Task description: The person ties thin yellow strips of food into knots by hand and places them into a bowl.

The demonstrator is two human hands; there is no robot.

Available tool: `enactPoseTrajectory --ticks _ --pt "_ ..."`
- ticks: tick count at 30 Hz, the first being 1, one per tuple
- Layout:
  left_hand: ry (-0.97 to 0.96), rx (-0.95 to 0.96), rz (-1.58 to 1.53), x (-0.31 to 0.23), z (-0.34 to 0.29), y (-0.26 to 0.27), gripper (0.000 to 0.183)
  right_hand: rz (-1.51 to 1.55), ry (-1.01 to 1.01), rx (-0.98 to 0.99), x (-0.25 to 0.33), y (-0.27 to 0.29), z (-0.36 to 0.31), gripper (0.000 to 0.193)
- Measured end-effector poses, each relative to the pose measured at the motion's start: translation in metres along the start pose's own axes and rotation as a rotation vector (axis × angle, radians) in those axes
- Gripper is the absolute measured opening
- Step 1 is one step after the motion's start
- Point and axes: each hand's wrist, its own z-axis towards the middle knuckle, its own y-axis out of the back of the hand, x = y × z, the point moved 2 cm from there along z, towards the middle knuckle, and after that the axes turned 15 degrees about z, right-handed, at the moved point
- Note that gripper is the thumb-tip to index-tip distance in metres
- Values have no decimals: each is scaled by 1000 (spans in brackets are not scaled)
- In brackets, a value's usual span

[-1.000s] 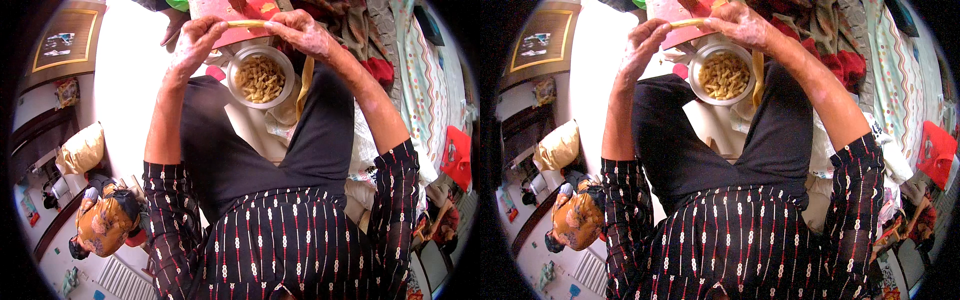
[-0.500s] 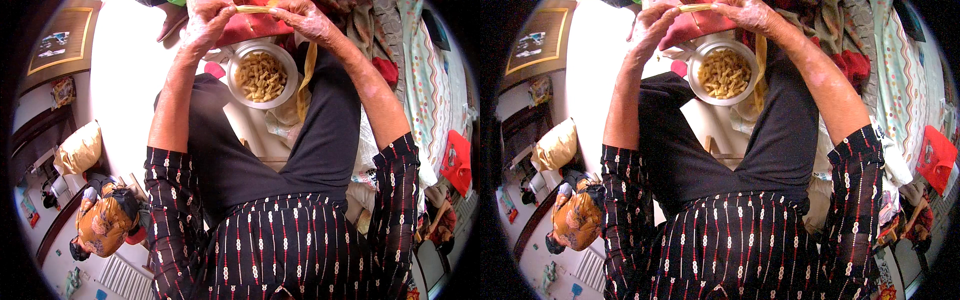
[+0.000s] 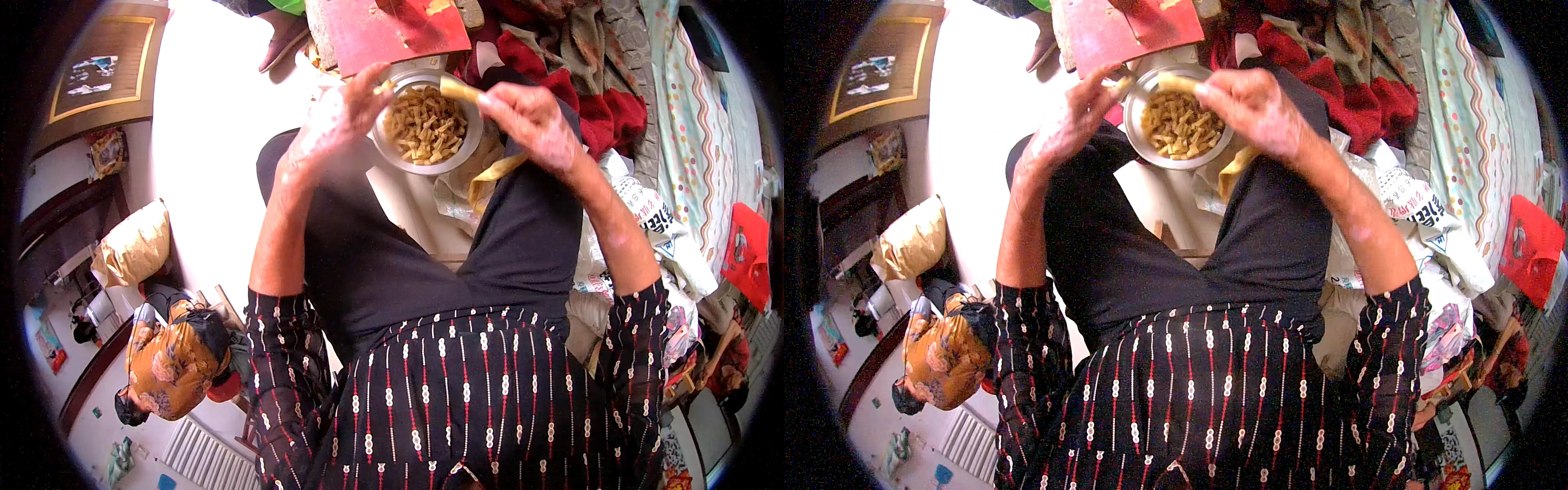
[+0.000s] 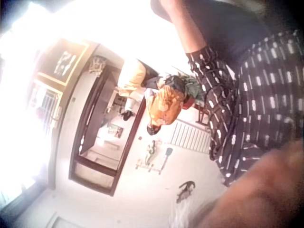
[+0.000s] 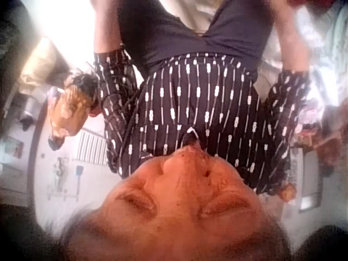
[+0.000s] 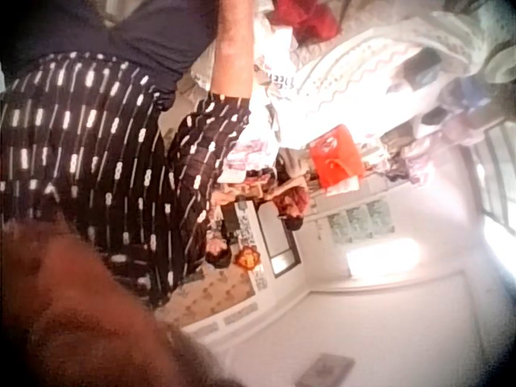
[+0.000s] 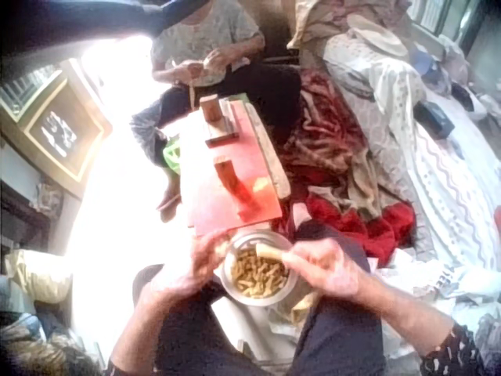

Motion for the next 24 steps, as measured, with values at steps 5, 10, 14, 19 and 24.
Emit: enactPoseTrajectory --ticks 5,10,14,19,24 --pt "-56 -106 187 -30 -40 6 43 -414 584 106 8 -31 -59 12" --pt "-150 18 -170 -59 -92 -9 34 -97 230 144 10 -64 -100 7" --pt "-217 154 -313 -94 -125 -11 26 52 125 146 12 -81 -118 12" --pt "-288 30 -386 -99 -143 -20 10 104 84 258 14 -85 -125 13" --pt "-234 75 -322 -84 -150 10 11 54 189 239 17 -96 -116 16"
